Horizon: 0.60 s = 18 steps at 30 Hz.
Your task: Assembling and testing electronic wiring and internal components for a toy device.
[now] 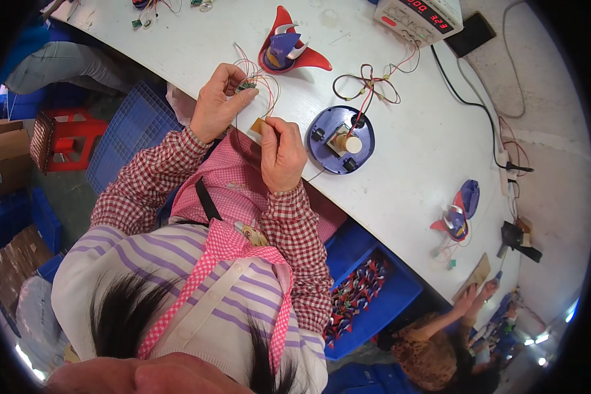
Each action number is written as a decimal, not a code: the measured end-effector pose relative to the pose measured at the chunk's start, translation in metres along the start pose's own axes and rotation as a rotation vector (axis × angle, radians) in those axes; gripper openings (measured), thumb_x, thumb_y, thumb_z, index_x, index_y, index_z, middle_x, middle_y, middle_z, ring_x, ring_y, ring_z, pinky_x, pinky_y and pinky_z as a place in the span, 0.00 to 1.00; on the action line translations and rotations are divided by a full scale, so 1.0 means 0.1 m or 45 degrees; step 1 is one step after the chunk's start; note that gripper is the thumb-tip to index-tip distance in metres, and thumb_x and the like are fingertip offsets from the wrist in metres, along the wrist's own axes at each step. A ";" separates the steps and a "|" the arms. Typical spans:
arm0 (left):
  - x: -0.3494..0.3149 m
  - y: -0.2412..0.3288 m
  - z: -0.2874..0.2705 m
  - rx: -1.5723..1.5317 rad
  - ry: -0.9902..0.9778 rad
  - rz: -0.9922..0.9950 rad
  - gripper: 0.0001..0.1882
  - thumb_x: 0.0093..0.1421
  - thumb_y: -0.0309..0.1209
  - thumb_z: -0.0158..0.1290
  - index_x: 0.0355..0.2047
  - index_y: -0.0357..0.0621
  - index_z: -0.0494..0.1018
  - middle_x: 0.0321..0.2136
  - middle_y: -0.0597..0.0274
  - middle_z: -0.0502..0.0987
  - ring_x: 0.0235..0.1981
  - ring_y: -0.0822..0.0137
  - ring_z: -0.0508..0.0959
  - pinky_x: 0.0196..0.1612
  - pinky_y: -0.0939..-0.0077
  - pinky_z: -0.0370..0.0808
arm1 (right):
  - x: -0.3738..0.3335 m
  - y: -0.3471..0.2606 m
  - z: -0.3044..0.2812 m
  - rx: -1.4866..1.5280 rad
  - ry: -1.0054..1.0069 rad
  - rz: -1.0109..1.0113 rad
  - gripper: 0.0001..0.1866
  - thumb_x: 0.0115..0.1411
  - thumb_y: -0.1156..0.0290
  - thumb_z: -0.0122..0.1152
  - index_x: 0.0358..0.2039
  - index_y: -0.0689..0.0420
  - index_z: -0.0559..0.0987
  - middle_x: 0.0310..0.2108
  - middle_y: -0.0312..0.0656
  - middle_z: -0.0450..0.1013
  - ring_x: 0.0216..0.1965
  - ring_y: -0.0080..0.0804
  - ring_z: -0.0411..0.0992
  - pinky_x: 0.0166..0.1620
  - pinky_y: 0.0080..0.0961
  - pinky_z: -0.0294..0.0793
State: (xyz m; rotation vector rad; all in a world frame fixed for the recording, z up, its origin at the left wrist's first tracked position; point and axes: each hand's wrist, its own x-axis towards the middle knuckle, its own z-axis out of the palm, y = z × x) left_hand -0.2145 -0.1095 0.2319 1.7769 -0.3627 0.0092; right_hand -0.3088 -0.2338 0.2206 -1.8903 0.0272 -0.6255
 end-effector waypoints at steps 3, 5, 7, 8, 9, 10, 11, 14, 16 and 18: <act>0.01 0.01 0.02 0.039 0.008 0.009 0.13 0.52 0.25 0.56 0.37 0.40 0.66 0.28 0.65 0.69 0.28 0.76 0.67 0.34 0.85 0.67 | 0.01 0.01 -0.01 0.013 -0.006 0.010 0.07 0.60 0.77 0.53 0.38 0.64 0.74 0.31 0.40 0.71 0.27 0.25 0.67 0.33 0.16 0.68; 0.02 0.00 0.06 0.028 0.026 0.026 0.13 0.51 0.25 0.56 0.36 0.40 0.65 0.27 0.65 0.70 0.27 0.75 0.67 0.32 0.85 0.68 | 0.01 0.03 -0.01 0.041 -0.007 0.036 0.07 0.60 0.76 0.53 0.38 0.64 0.74 0.31 0.40 0.71 0.27 0.24 0.67 0.33 0.16 0.69; 0.05 -0.01 0.11 0.003 0.062 0.059 0.13 0.51 0.24 0.56 0.35 0.40 0.65 0.25 0.64 0.71 0.25 0.74 0.69 0.30 0.84 0.68 | 0.01 0.06 0.00 0.095 -0.009 0.087 0.07 0.61 0.76 0.52 0.39 0.63 0.73 0.31 0.40 0.71 0.28 0.24 0.67 0.33 0.15 0.69; 0.06 -0.01 0.14 -0.010 0.080 0.076 0.12 0.51 0.24 0.55 0.35 0.41 0.65 0.24 0.64 0.71 0.23 0.74 0.69 0.28 0.84 0.69 | 0.01 0.07 0.00 0.122 -0.009 0.113 0.07 0.61 0.75 0.52 0.39 0.63 0.72 0.31 0.40 0.71 0.28 0.23 0.68 0.33 0.15 0.69; 0.08 -0.01 0.16 -0.011 0.080 0.077 0.12 0.51 0.24 0.55 0.35 0.41 0.65 0.24 0.64 0.71 0.23 0.74 0.69 0.28 0.84 0.69 | 0.02 0.06 -0.01 0.121 -0.009 0.112 0.07 0.61 0.75 0.52 0.39 0.63 0.72 0.31 0.40 0.71 0.28 0.23 0.68 0.33 0.15 0.69; 0.10 -0.01 0.19 -0.021 0.049 0.051 0.12 0.51 0.25 0.56 0.35 0.41 0.66 0.26 0.64 0.71 0.25 0.74 0.69 0.30 0.84 0.68 | 0.03 0.03 -0.01 0.211 0.004 0.192 0.07 0.62 0.75 0.52 0.40 0.63 0.72 0.31 0.40 0.72 0.28 0.23 0.68 0.33 0.15 0.70; 0.12 -0.01 0.22 -0.031 0.020 0.025 0.12 0.51 0.25 0.56 0.36 0.41 0.67 0.28 0.63 0.71 0.26 0.74 0.69 0.32 0.84 0.68 | 0.04 0.00 -0.01 0.300 0.016 0.272 0.07 0.62 0.74 0.52 0.40 0.63 0.71 0.31 0.39 0.72 0.28 0.23 0.68 0.33 0.15 0.70; 0.16 0.01 0.24 -0.051 -0.042 -0.023 0.13 0.52 0.26 0.57 0.37 0.40 0.69 0.31 0.62 0.70 0.29 0.75 0.68 0.35 0.84 0.68 | 0.05 -0.03 0.01 0.479 0.044 0.429 0.08 0.62 0.74 0.52 0.40 0.62 0.70 0.31 0.39 0.72 0.28 0.22 0.68 0.33 0.14 0.70; 0.18 0.05 0.20 0.188 -0.191 0.099 0.13 0.52 0.27 0.57 0.38 0.41 0.71 0.34 0.59 0.70 0.30 0.73 0.69 0.35 0.82 0.68 | 0.05 0.00 0.01 0.496 0.056 0.427 0.08 0.62 0.73 0.52 0.40 0.62 0.70 0.31 0.40 0.72 0.28 0.21 0.69 0.33 0.14 0.71; 0.19 0.11 0.12 0.430 -0.334 0.219 0.13 0.51 0.29 0.58 0.38 0.41 0.73 0.36 0.57 0.70 0.32 0.70 0.70 0.35 0.81 0.69 | 0.05 0.03 0.01 0.516 0.063 0.424 0.08 0.63 0.73 0.51 0.40 0.62 0.69 0.31 0.40 0.72 0.28 0.21 0.69 0.33 0.14 0.71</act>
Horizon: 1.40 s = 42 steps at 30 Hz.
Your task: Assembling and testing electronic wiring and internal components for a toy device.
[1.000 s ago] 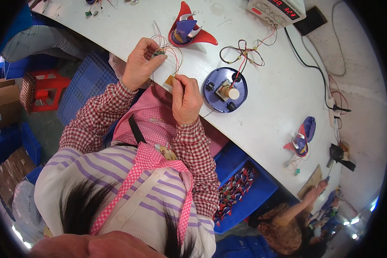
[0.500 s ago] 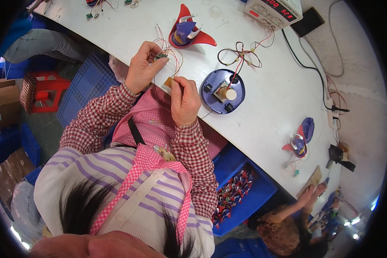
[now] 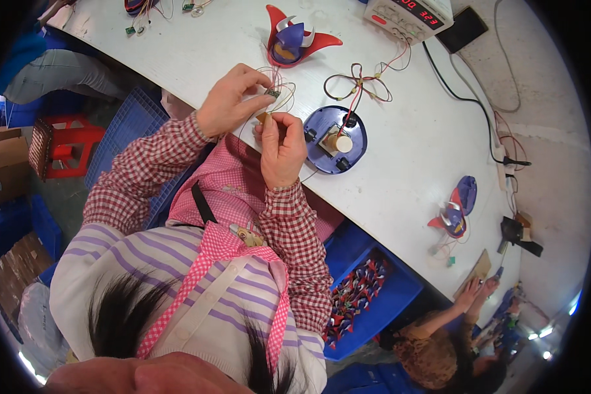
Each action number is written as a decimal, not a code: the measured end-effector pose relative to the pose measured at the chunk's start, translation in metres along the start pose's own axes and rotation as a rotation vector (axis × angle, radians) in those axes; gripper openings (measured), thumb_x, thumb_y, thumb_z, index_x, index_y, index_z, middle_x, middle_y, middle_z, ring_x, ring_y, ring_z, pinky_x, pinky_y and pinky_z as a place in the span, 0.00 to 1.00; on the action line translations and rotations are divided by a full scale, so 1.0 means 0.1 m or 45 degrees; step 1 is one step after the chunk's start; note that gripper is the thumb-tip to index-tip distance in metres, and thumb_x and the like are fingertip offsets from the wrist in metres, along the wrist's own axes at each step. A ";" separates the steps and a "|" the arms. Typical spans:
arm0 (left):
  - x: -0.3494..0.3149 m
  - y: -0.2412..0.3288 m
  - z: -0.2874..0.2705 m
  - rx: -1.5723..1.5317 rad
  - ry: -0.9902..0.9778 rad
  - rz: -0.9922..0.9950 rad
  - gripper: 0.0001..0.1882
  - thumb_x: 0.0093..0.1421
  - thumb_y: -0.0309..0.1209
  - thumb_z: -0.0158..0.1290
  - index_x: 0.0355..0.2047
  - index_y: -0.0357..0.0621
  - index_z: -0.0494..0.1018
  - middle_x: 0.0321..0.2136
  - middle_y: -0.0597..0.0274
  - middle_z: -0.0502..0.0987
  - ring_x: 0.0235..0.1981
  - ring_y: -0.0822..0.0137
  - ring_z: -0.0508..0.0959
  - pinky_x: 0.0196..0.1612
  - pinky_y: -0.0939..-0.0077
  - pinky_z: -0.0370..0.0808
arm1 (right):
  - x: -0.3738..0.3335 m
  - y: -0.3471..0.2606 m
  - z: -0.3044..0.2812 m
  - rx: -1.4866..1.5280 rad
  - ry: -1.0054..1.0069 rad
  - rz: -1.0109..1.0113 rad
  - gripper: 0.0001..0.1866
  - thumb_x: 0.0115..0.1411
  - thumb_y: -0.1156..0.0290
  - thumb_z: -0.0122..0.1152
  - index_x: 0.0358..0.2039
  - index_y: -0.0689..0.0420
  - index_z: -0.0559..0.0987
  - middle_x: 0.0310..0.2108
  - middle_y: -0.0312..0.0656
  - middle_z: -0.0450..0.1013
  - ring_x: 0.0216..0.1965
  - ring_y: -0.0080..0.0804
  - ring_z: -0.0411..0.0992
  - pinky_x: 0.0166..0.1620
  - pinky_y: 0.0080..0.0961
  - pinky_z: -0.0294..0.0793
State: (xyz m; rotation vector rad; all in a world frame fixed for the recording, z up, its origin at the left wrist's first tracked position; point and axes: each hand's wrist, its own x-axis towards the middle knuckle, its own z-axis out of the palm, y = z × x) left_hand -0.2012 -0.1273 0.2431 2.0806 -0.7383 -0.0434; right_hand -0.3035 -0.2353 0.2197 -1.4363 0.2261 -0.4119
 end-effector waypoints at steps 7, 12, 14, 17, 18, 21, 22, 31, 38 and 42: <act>-0.03 -0.01 -0.41 0.623 0.349 0.606 0.15 0.50 0.31 0.59 0.39 0.43 0.75 0.40 0.54 0.68 0.35 0.65 0.70 0.36 0.79 0.69 | 0.00 0.04 -0.05 -0.061 0.021 -0.091 0.07 0.62 0.74 0.52 0.39 0.62 0.70 0.32 0.41 0.73 0.29 0.22 0.70 0.34 0.14 0.72; -0.10 0.10 -0.41 0.430 0.345 0.518 0.15 0.50 0.30 0.59 0.39 0.42 0.74 0.39 0.55 0.68 0.34 0.65 0.69 0.35 0.80 0.69 | 0.01 -0.03 -0.09 0.078 0.006 0.007 0.08 0.61 0.75 0.52 0.40 0.62 0.70 0.33 0.42 0.73 0.29 0.23 0.70 0.35 0.15 0.72; -0.26 0.25 -0.35 0.262 0.278 0.417 0.12 0.52 0.29 0.57 0.38 0.40 0.74 0.36 0.57 0.69 0.32 0.67 0.69 0.35 0.82 0.68 | 0.01 -0.10 -0.09 0.252 -0.024 0.122 0.09 0.60 0.76 0.53 0.41 0.63 0.70 0.34 0.42 0.73 0.29 0.24 0.70 0.35 0.15 0.72; -0.39 0.32 -0.26 -0.029 0.168 0.221 0.09 0.54 0.28 0.56 0.35 0.39 0.73 0.32 0.59 0.70 0.28 0.70 0.68 0.32 0.83 0.67 | -0.02 -0.19 -0.07 0.317 -0.064 0.163 0.10 0.60 0.77 0.54 0.42 0.63 0.71 0.35 0.43 0.73 0.30 0.24 0.70 0.35 0.16 0.72; -0.43 0.31 -0.22 -0.233 0.090 0.080 0.07 0.55 0.28 0.55 0.33 0.39 0.73 0.30 0.61 0.71 0.26 0.72 0.68 0.29 0.84 0.66 | -0.04 -0.22 -0.05 0.298 -0.089 0.143 0.10 0.59 0.78 0.54 0.42 0.63 0.71 0.35 0.43 0.73 0.30 0.24 0.71 0.35 0.16 0.72; -0.51 0.26 -0.13 -0.641 -0.069 -0.205 0.05 0.57 0.28 0.53 0.29 0.39 0.72 0.25 0.63 0.72 0.22 0.75 0.67 0.25 0.85 0.64 | -0.09 -0.25 -0.02 0.259 -0.137 0.104 0.11 0.59 0.78 0.55 0.43 0.63 0.71 0.36 0.43 0.72 0.31 0.24 0.71 0.35 0.16 0.72; -0.52 0.23 -0.11 -0.632 -0.057 -0.194 0.05 0.57 0.28 0.52 0.29 0.39 0.71 0.23 0.65 0.71 0.21 0.76 0.66 0.24 0.86 0.64 | -0.10 -0.24 -0.01 0.129 -0.102 0.028 0.11 0.58 0.79 0.55 0.43 0.63 0.71 0.36 0.42 0.72 0.31 0.25 0.70 0.35 0.16 0.72; -0.56 0.19 -0.02 -0.680 -0.068 -0.257 0.06 0.59 0.27 0.49 0.27 0.39 0.70 0.17 0.69 0.68 0.18 0.78 0.64 0.21 0.88 0.61 | -0.12 -0.17 -0.02 -0.702 -0.020 -0.627 0.11 0.53 0.82 0.59 0.39 0.62 0.74 0.33 0.41 0.69 0.29 0.27 0.68 0.31 0.17 0.70; -0.60 0.19 0.03 -0.946 -0.098 -0.425 0.06 0.61 0.27 0.46 0.28 0.40 0.69 0.19 0.71 0.66 0.19 0.81 0.62 0.23 0.90 0.60 | -0.13 -0.15 -0.01 -0.715 -0.003 -0.708 0.10 0.53 0.82 0.59 0.37 0.62 0.74 0.32 0.40 0.69 0.28 0.27 0.67 0.30 0.17 0.68; -0.59 0.17 0.01 -0.880 -0.094 -0.371 0.05 0.61 0.26 0.46 0.28 0.40 0.69 0.19 0.70 0.67 0.19 0.81 0.62 0.23 0.90 0.60 | -0.10 -0.17 -0.01 -0.678 -0.033 -0.632 0.09 0.54 0.81 0.58 0.37 0.62 0.74 0.32 0.40 0.69 0.29 0.26 0.67 0.30 0.17 0.68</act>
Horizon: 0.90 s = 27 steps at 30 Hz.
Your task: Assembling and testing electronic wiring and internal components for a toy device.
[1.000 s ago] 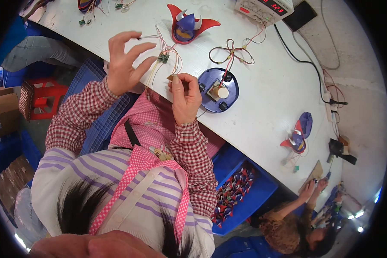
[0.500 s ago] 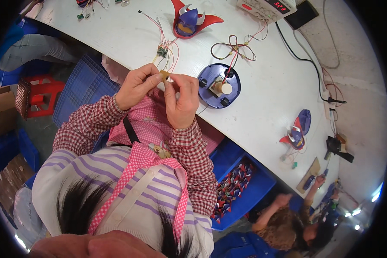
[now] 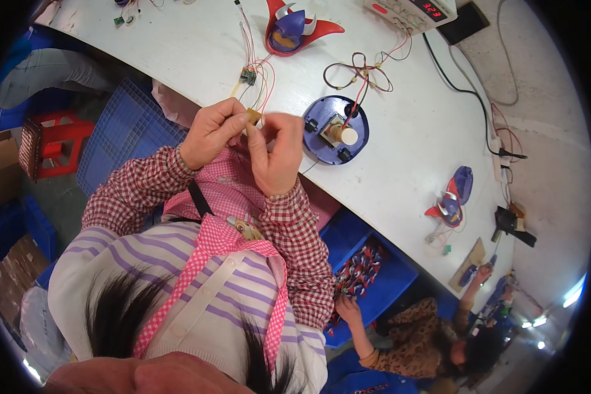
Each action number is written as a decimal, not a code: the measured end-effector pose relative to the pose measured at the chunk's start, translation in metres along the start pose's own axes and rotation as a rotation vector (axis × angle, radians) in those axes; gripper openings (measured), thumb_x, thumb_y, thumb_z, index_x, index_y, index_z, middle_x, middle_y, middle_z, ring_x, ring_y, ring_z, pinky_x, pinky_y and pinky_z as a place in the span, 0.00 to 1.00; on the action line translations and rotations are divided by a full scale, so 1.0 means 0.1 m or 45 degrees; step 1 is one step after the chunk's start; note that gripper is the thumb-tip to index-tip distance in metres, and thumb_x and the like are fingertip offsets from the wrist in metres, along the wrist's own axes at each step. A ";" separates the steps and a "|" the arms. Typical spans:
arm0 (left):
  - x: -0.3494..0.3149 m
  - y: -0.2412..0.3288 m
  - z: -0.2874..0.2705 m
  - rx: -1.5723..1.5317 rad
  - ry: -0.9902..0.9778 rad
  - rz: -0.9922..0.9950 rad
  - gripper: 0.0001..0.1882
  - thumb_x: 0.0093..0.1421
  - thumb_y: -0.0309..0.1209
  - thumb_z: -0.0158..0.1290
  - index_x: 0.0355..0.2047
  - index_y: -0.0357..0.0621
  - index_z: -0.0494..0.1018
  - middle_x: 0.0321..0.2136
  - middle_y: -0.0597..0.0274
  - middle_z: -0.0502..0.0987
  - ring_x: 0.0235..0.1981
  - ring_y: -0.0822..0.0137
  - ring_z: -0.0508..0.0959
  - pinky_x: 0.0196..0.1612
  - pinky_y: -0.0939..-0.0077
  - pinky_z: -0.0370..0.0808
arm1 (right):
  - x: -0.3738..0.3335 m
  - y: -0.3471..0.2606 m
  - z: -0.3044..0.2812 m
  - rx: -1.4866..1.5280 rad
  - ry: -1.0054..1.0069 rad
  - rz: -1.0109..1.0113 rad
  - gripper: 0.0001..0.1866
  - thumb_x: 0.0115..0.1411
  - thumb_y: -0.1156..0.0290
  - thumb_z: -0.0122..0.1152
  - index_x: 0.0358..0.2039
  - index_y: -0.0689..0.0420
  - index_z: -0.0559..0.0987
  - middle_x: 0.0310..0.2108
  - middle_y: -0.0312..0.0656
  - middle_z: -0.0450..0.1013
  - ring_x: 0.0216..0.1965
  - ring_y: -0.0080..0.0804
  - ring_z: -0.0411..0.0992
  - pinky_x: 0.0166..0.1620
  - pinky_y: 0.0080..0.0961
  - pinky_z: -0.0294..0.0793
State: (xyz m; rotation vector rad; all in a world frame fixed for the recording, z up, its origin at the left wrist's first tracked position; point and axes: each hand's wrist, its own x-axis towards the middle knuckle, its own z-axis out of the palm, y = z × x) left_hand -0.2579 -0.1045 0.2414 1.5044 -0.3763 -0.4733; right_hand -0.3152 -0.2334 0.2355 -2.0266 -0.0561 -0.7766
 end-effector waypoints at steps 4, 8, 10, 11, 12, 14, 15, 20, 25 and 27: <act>0.04 0.01 -0.06 0.163 -0.050 0.130 0.05 0.61 0.25 0.46 0.29 0.39 0.69 0.19 0.69 0.68 0.20 0.80 0.63 0.23 0.89 0.61 | 0.07 0.00 -0.02 0.120 -0.048 0.164 0.08 0.57 0.80 0.56 0.38 0.63 0.74 0.31 0.39 0.69 0.28 0.25 0.66 0.30 0.16 0.68; 0.05 0.01 -0.09 0.296 -0.071 0.242 0.04 0.60 0.24 0.46 0.29 0.39 0.69 0.20 0.68 0.68 0.20 0.78 0.64 0.24 0.88 0.63 | 0.03 0.01 0.00 0.292 -0.096 0.326 0.08 0.59 0.78 0.55 0.39 0.64 0.74 0.31 0.39 0.69 0.26 0.22 0.67 0.30 0.14 0.68; 0.03 0.02 -0.06 0.269 -0.060 0.238 0.04 0.60 0.24 0.46 0.28 0.39 0.69 0.20 0.68 0.69 0.21 0.78 0.64 0.25 0.88 0.63 | 0.01 0.02 0.02 0.346 -0.088 0.377 0.08 0.59 0.77 0.55 0.39 0.64 0.74 0.31 0.39 0.69 0.26 0.22 0.67 0.30 0.13 0.68; 0.02 0.02 -0.04 0.242 -0.051 0.237 0.03 0.59 0.24 0.47 0.28 0.38 0.69 0.20 0.68 0.69 0.21 0.78 0.64 0.25 0.88 0.63 | 0.00 0.02 0.03 0.400 -0.079 0.426 0.08 0.59 0.77 0.55 0.39 0.64 0.74 0.31 0.39 0.69 0.25 0.22 0.67 0.30 0.13 0.68; 0.01 0.03 -0.02 0.215 -0.042 0.236 0.03 0.59 0.23 0.47 0.28 0.38 0.70 0.20 0.68 0.69 0.21 0.78 0.64 0.25 0.88 0.63 | -0.01 0.03 0.03 0.453 -0.069 0.474 0.08 0.59 0.77 0.55 0.39 0.64 0.74 0.31 0.39 0.69 0.25 0.21 0.67 0.30 0.13 0.69; 0.01 0.06 -0.04 0.294 -0.096 0.214 0.02 0.58 0.24 0.48 0.30 0.38 0.70 0.22 0.67 0.69 0.22 0.77 0.65 0.28 0.87 0.64 | -0.01 0.04 0.03 0.512 -0.058 0.519 0.08 0.60 0.77 0.54 0.39 0.65 0.74 0.31 0.39 0.69 0.25 0.21 0.67 0.30 0.12 0.69; 0.03 0.11 -0.11 0.399 -0.159 0.192 0.03 0.57 0.24 0.49 0.32 0.38 0.70 0.24 0.66 0.70 0.24 0.76 0.66 0.30 0.86 0.65 | -0.01 0.05 0.02 0.499 -0.043 0.506 0.07 0.60 0.77 0.54 0.39 0.65 0.74 0.31 0.39 0.69 0.25 0.21 0.67 0.30 0.12 0.69; 0.55 0.37 -0.39 0.563 0.492 0.774 0.18 0.51 0.26 0.57 0.43 0.36 0.68 0.36 0.58 0.71 0.35 0.69 0.70 0.43 0.76 0.69 | -0.04 0.13 -0.01 0.403 0.016 0.442 0.07 0.59 0.77 0.54 0.38 0.65 0.73 0.31 0.39 0.69 0.25 0.21 0.66 0.30 0.12 0.68; 1.47 0.14 -0.47 0.382 0.183 0.184 0.32 0.52 0.35 0.58 0.58 0.50 0.61 0.56 0.52 0.61 0.52 0.47 0.66 0.53 0.61 0.66 | -0.02 0.16 0.02 0.277 -0.014 0.325 0.06 0.58 0.79 0.54 0.36 0.64 0.73 0.31 0.38 0.68 0.25 0.21 0.66 0.30 0.13 0.67; 1.64 -0.03 -0.50 0.639 0.179 0.355 0.31 0.49 0.34 0.60 0.53 0.42 0.63 0.48 0.52 0.65 0.46 0.56 0.69 0.49 0.68 0.68 | -0.03 0.15 0.01 0.302 -0.027 0.325 0.06 0.57 0.79 0.55 0.35 0.64 0.73 0.31 0.38 0.68 0.25 0.22 0.65 0.30 0.13 0.67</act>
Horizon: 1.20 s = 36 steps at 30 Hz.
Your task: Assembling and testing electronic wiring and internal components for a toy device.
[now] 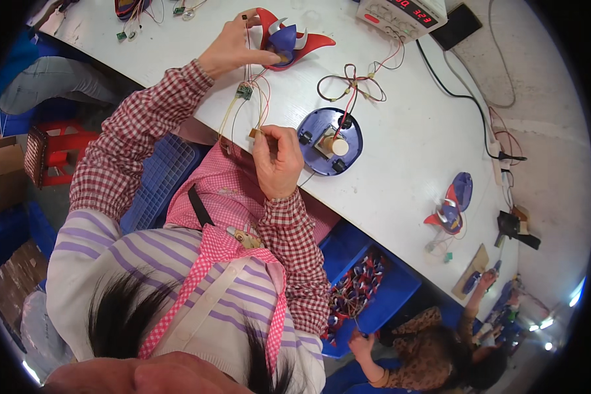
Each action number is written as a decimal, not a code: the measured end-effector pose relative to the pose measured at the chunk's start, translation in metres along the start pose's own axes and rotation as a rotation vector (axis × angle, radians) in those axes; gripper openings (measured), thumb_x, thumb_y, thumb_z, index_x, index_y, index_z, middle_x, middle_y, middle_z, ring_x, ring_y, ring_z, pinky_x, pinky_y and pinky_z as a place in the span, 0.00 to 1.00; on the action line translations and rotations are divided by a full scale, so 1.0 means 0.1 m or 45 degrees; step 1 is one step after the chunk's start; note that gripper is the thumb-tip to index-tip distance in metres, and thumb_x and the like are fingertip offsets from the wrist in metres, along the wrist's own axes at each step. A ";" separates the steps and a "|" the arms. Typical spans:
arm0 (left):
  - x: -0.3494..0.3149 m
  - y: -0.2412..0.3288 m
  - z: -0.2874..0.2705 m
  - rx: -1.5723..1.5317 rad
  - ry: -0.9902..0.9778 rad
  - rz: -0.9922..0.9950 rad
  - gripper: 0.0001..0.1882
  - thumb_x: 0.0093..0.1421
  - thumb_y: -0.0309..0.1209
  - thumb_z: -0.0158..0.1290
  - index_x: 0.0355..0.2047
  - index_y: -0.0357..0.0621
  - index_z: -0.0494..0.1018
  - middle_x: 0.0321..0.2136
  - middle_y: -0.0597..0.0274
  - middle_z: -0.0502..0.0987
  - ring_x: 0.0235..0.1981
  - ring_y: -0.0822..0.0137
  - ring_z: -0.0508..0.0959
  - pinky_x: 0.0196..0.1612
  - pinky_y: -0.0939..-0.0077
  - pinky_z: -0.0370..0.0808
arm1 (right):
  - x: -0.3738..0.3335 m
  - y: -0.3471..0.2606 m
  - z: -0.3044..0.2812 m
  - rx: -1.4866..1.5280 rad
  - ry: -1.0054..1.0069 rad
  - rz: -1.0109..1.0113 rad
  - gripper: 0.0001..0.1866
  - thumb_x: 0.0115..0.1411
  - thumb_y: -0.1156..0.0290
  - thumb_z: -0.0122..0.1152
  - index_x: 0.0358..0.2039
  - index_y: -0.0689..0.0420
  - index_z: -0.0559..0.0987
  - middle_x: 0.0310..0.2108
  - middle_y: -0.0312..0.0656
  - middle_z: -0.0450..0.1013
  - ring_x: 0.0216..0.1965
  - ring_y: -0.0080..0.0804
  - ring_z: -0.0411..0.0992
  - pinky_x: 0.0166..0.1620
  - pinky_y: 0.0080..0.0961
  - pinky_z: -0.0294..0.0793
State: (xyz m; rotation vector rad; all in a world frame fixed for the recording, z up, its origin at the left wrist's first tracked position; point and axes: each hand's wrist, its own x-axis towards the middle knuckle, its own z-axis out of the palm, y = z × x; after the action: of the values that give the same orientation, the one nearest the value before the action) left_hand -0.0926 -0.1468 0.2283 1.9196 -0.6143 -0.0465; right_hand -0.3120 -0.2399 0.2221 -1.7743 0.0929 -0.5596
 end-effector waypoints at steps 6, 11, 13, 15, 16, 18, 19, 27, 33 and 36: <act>-0.22 -0.01 -0.12 0.368 0.150 0.389 0.29 0.47 0.37 0.63 0.46 0.36 0.67 0.37 0.55 0.70 0.40 0.66 0.70 0.45 0.74 0.69 | 0.03 -0.03 -0.03 -0.030 -0.016 -0.038 0.07 0.53 0.81 0.57 0.35 0.63 0.74 0.30 0.38 0.68 0.26 0.23 0.65 0.31 0.14 0.66; -0.77 0.25 -0.33 0.694 0.051 0.472 0.16 0.49 0.37 0.60 0.35 0.43 0.73 0.30 0.62 0.69 0.35 0.66 0.66 0.41 0.75 0.64 | 0.03 -0.02 -0.03 -0.018 -0.008 -0.012 0.08 0.52 0.82 0.57 0.35 0.62 0.74 0.30 0.38 0.67 0.26 0.23 0.64 0.31 0.15 0.65; -0.81 0.23 -0.25 0.713 0.034 0.458 0.15 0.49 0.36 0.59 0.34 0.43 0.73 0.30 0.62 0.69 0.34 0.65 0.65 0.41 0.75 0.63 | 0.02 -0.04 -0.02 -0.013 -0.014 -0.005 0.08 0.52 0.82 0.57 0.34 0.62 0.74 0.30 0.38 0.67 0.26 0.23 0.64 0.31 0.15 0.65; -0.85 0.23 -0.11 0.742 0.010 0.435 0.13 0.49 0.35 0.58 0.34 0.44 0.73 0.31 0.62 0.69 0.34 0.65 0.65 0.41 0.75 0.62 | 0.02 -0.05 -0.03 -0.014 -0.028 0.000 0.08 0.52 0.82 0.57 0.34 0.62 0.74 0.30 0.37 0.67 0.26 0.22 0.64 0.31 0.15 0.65; -0.86 0.24 -0.08 0.756 -0.003 0.425 0.12 0.49 0.34 0.58 0.33 0.44 0.74 0.31 0.62 0.69 0.34 0.64 0.64 0.41 0.75 0.61 | 0.02 -0.05 -0.03 -0.015 -0.034 0.003 0.08 0.52 0.81 0.57 0.34 0.62 0.74 0.30 0.37 0.67 0.26 0.22 0.64 0.31 0.15 0.65; -0.85 0.23 -0.02 0.755 -0.009 0.422 0.12 0.49 0.34 0.58 0.33 0.43 0.74 0.30 0.62 0.69 0.34 0.65 0.64 0.40 0.76 0.62 | 0.02 -0.04 -0.02 0.002 -0.021 0.014 0.08 0.53 0.81 0.57 0.34 0.62 0.74 0.30 0.37 0.67 0.27 0.22 0.64 0.31 0.15 0.65; -0.83 0.22 0.01 0.758 -0.006 0.419 0.12 0.49 0.33 0.57 0.33 0.43 0.74 0.29 0.63 0.69 0.33 0.65 0.64 0.39 0.76 0.62 | 0.02 -0.03 -0.01 0.023 -0.014 0.017 0.08 0.53 0.82 0.57 0.34 0.62 0.74 0.30 0.37 0.67 0.27 0.22 0.64 0.31 0.15 0.65; -0.79 0.33 0.07 0.369 -0.085 0.112 0.11 0.48 0.32 0.57 0.30 0.39 0.75 0.22 0.63 0.70 0.28 0.68 0.64 0.32 0.78 0.64 | 0.02 0.04 -0.04 0.063 -0.017 -0.019 0.08 0.54 0.81 0.58 0.35 0.62 0.73 0.30 0.36 0.68 0.26 0.21 0.64 0.31 0.14 0.66; -0.82 0.31 0.12 0.370 0.009 0.160 0.11 0.48 0.32 0.57 0.29 0.37 0.76 0.19 0.62 0.70 0.26 0.69 0.64 0.28 0.78 0.63 | -0.03 0.01 -0.02 0.154 -0.041 0.166 0.08 0.55 0.80 0.58 0.36 0.62 0.72 0.30 0.36 0.71 0.26 0.20 0.65 0.31 0.13 0.67; -0.83 0.33 0.13 0.319 0.022 0.076 0.11 0.48 0.32 0.57 0.29 0.37 0.76 0.20 0.62 0.71 0.27 0.68 0.64 0.29 0.78 0.64 | -0.02 -0.02 -0.01 0.172 -0.006 0.158 0.09 0.56 0.79 0.58 0.37 0.62 0.72 0.30 0.36 0.72 0.26 0.19 0.66 0.31 0.12 0.67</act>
State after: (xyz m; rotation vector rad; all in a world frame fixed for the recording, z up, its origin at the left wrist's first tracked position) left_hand -0.1821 -0.1319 0.2311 2.1391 -0.6914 0.0887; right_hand -0.3143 -0.2392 0.2231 -1.6266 0.1577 -0.4613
